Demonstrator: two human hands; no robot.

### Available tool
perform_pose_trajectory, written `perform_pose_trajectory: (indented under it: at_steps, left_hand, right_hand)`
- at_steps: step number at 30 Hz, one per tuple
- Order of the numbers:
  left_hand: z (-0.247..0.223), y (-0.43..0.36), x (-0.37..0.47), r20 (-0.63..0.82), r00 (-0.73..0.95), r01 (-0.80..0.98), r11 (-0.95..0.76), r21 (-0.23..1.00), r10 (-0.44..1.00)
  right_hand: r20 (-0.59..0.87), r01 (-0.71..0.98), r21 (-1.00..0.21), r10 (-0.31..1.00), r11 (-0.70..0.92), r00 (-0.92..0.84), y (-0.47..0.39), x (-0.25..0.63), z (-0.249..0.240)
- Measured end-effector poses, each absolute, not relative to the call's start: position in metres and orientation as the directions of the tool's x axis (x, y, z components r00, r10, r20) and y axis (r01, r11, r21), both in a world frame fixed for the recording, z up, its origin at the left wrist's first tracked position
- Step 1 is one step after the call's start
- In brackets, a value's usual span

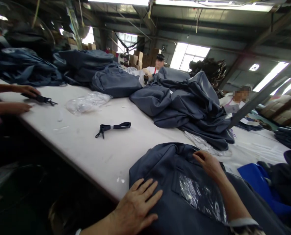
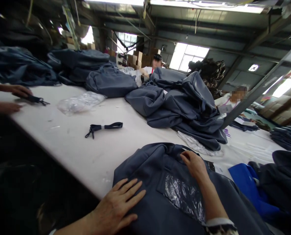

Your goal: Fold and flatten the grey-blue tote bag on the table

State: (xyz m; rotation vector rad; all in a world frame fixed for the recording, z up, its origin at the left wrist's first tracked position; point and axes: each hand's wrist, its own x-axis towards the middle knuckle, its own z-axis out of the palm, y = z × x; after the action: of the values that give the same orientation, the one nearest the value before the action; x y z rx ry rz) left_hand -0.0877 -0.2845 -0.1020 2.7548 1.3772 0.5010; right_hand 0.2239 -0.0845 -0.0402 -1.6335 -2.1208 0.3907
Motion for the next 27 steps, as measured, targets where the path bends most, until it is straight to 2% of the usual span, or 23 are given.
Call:
perform_pose_trajectory:
  at_steps: [3,5,9,11,14,16,18,23,27]
  left_hand:
    - [-0.096,-0.278,-0.089,0.267,0.594,0.755,-0.640,0.142,0.759]
    - [-0.087,-0.271,-0.089,0.266,0.599,0.740,-0.649,0.177,0.756]
    - [-0.046,-0.240,-0.077,0.102,0.572,0.778,-0.578,0.247,0.814]
    - [-0.021,-0.211,-0.060,0.045,0.587,0.787,-0.583,0.204,0.808]
    - [-0.001,-0.155,-0.023,0.092,0.639,0.762,-0.645,0.063,0.764]
    - [-0.003,-0.118,0.006,0.120,0.647,0.762,-0.645,-0.059,0.753]
    - [-0.016,-0.089,0.030,0.120,0.624,0.781,-0.613,-0.117,0.772]
    - [-0.059,-0.061,0.045,0.136,0.577,0.815,-0.557,-0.160,0.805]
    - [-0.077,-0.058,0.029,0.154,0.563,0.825,-0.539,-0.169,0.812]
  right_hand:
    - [0.193,0.858,-0.454,0.966,0.241,-0.169,-0.066,0.238,-0.057]
    - [0.234,0.853,-0.478,0.966,0.211,-0.108,-0.066,0.252,-0.076]
    - [0.329,0.831,-0.539,0.943,0.136,0.058,-0.076,0.278,-0.100]
    - [0.366,0.825,-0.551,0.925,0.126,0.103,-0.078,0.283,-0.103]
    - [0.402,0.845,-0.519,0.909,0.131,0.107,-0.076,0.285,-0.097]
    - [0.418,0.878,-0.465,0.902,0.113,0.106,-0.077,0.292,-0.090]
    - [0.419,0.918,-0.393,0.900,0.063,0.118,-0.082,0.305,-0.081]
    - [0.314,0.971,-0.212,0.933,-0.110,0.174,-0.100,0.344,-0.070]
    - [0.278,0.979,-0.142,0.943,-0.146,0.181,-0.108,0.350,-0.067]
